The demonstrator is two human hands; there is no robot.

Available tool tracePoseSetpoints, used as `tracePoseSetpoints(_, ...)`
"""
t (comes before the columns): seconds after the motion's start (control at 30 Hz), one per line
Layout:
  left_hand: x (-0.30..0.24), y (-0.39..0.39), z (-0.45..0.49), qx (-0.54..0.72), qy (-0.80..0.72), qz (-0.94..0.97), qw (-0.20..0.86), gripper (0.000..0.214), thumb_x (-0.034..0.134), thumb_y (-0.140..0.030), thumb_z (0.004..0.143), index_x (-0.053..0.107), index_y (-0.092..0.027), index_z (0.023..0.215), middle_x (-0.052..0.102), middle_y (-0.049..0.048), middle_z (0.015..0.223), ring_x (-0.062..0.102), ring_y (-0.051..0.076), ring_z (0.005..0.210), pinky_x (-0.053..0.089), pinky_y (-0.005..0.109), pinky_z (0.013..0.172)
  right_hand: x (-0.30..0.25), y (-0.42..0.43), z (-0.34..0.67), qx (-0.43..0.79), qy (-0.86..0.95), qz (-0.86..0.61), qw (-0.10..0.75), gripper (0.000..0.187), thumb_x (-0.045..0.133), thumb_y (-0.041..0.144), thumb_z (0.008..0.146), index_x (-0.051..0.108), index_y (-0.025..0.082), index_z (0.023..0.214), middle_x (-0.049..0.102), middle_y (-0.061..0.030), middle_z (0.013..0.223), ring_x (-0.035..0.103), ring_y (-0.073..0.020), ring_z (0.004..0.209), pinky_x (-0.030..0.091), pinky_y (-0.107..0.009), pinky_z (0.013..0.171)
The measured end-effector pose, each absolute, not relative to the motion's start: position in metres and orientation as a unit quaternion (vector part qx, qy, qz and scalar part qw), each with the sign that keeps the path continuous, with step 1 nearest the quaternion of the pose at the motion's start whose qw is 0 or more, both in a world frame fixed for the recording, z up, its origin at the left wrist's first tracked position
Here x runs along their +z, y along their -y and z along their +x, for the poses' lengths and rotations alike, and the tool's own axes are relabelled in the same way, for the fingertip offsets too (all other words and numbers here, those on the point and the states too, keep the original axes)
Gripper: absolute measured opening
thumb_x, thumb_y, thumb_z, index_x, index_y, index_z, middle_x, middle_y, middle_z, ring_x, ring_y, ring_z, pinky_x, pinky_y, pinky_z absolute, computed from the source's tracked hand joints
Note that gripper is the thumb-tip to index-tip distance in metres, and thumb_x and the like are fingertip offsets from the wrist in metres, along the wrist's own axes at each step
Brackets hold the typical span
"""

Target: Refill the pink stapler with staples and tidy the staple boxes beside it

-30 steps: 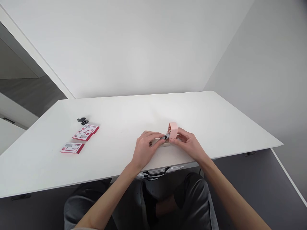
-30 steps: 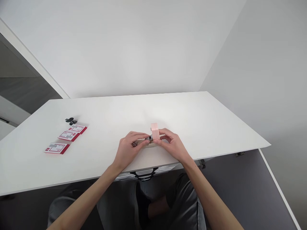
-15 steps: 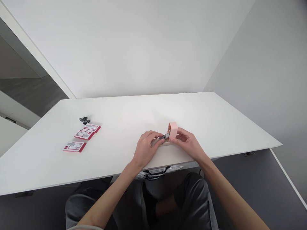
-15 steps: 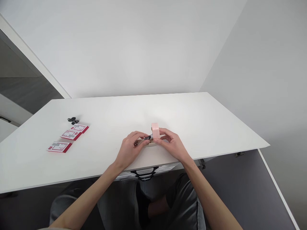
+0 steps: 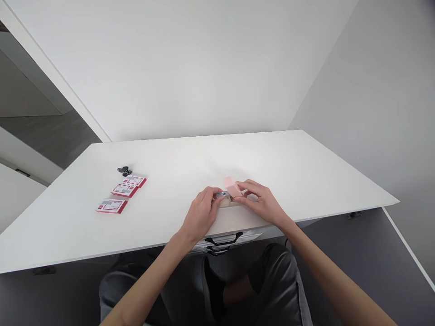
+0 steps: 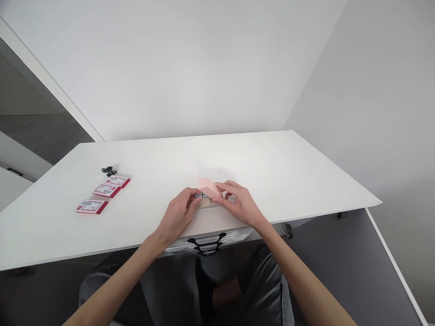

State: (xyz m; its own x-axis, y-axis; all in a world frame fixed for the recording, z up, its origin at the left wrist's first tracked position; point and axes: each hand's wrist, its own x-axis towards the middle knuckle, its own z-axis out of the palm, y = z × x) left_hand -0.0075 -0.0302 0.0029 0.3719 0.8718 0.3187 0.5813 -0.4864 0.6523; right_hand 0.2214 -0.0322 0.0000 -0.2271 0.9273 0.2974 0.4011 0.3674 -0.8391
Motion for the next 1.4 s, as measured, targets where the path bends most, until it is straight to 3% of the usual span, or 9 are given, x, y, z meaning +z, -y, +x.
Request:
tracePoseSetpoints(0.17, 0.003, 0.029, -0.026, 0.308, -0.461, 0.81, 0.192, 0.023, 0.043, -0.036, 0.107, 0.052, -0.022, 0.091, 0.066, 0.0031, 0.091, 0.062, 0.02, 0.083, 0.05, 0.035, 0.075, 0.007, 0.032, 0.211, 0.223, 0.789, -0.448, 0.356, 0.038, 0.059, 0.05, 0.102, 0.071, 0.03, 0.132, 0.069, -0.0072, 0.102, 0.062, -0.0248, 0.092, 0.056, -0.04, 0.082)
tracePoseSetpoints(0.33, 0.004, 0.025, -0.043, 0.3, -0.441, 0.835, 0.138, 0.023, 0.048, -0.036, 0.106, 0.053, -0.022, 0.088, 0.066, 0.0033, 0.09, 0.063, 0.021, 0.086, 0.052, 0.037, 0.079, 0.012, 0.03, 0.204, 0.182, 0.818, -0.443, 0.32, 0.037, 0.057, 0.048, 0.103, 0.069, 0.03, 0.133, 0.07, -0.0071, 0.102, 0.062, -0.0258, 0.096, 0.054, -0.039, 0.083)
tracePoseSetpoints(0.43, 0.008, 0.027, -0.051, 0.32, -0.434, 0.836, 0.102, 0.019, 0.053, -0.037, 0.104, 0.058, -0.022, 0.115, 0.07, 0.007, 0.109, 0.065, 0.024, 0.102, 0.054, 0.04, 0.088, 0.015, 0.03, 0.2, 0.171, 0.824, -0.45, 0.301, 0.036, 0.054, 0.049, 0.105, 0.069, 0.029, 0.131, 0.071, -0.0072, 0.102, 0.061, -0.0254, 0.094, 0.054, -0.039, 0.081)
tracePoseSetpoints(0.5, 0.013, 0.031, -0.056, 0.349, -0.426, 0.833, 0.059, 0.049, 0.058, -0.037, 0.102, 0.043, -0.023, 0.146, 0.062, 0.0133, 0.139, 0.061, 0.027, 0.124, 0.052, 0.044, 0.1, 0.017, 0.03, 0.197, 0.16, 0.826, -0.453, 0.293, 0.036, 0.052, 0.049, 0.105, 0.069, 0.029, 0.131, 0.071, -0.0073, 0.102, 0.061, -0.0252, 0.094, 0.054, -0.038, 0.079)
tracePoseSetpoints(0.57, 0.018, 0.034, -0.059, 0.35, -0.402, 0.846, -0.002, 0.068, 0.057, -0.032, 0.102, 0.024, -0.025, 0.161, 0.045, 0.0155, 0.161, 0.048, 0.029, 0.143, 0.046, 0.048, 0.111, 0.017, 0.03, 0.195, 0.15, 0.829, -0.456, 0.287, 0.036, 0.053, 0.049, 0.105, 0.069, 0.029, 0.131, 0.071, -0.0071, 0.102, 0.062, -0.0249, 0.093, 0.054, -0.037, 0.079)
tracePoseSetpoints(0.73, 0.017, 0.037, -0.064, 0.261, -0.34, 0.9, -0.085, 0.067, 0.045, -0.012, 0.102, 0.026, -0.028, 0.165, 0.049, 0.0081, 0.161, 0.037, 0.029, 0.153, 0.041, 0.05, 0.115, 0.017, 0.03, 0.189, 0.111, 0.838, -0.466, 0.26, 0.034, 0.052, 0.046, 0.106, 0.068, 0.029, 0.13, 0.07, -0.0074, 0.101, 0.06, -0.0263, 0.096, 0.053, -0.037, 0.08)
tracePoseSetpoints(0.93, 0.006, 0.039, -0.067, 0.255, -0.354, 0.896, -0.083, 0.068, 0.044, -0.013, 0.103, 0.023, -0.025, 0.166, 0.05, 0.0089, 0.16, 0.044, 0.027, 0.149, 0.043, 0.047, 0.113, 0.014, 0.033, 0.182, 0.096, 0.838, -0.475, 0.25, 0.035, 0.051, 0.043, 0.107, 0.065, 0.031, 0.136, 0.071, -0.0071, 0.118, 0.059, -0.0286, 0.107, 0.055, -0.04, 0.082)
tracePoseSetpoints(1.2, 0.003, 0.04, -0.066, 0.275, -0.364, 0.888, -0.049, 0.072, 0.043, -0.014, 0.103, 0.017, -0.029, 0.168, 0.048, 0.0084, 0.162, 0.048, 0.025, 0.147, 0.045, 0.045, 0.114, -0.001, 0.036, 0.174, 0.126, 0.819, -0.486, 0.28, 0.039, 0.047, 0.043, 0.108, 0.058, 0.031, 0.144, 0.073, -0.0058, 0.118, 0.065, -0.0269, 0.108, 0.057, -0.041, 0.086)
tracePoseSetpoints(1.4, 0.004, 0.039, -0.073, 0.274, -0.383, 0.882, 0.026, 0.079, 0.046, -0.022, 0.104, 0.001, -0.028, 0.169, 0.026, 0.0101, 0.173, 0.033, 0.026, 0.157, 0.039, 0.046, 0.121, -0.015, 0.03, 0.168, 0.114, 0.801, -0.504, 0.302, 0.04, 0.054, 0.04, 0.104, 0.056, 0.029, 0.142, 0.072, -0.0056, 0.123, 0.063, -0.0272, 0.113, 0.056, -0.041, 0.091)
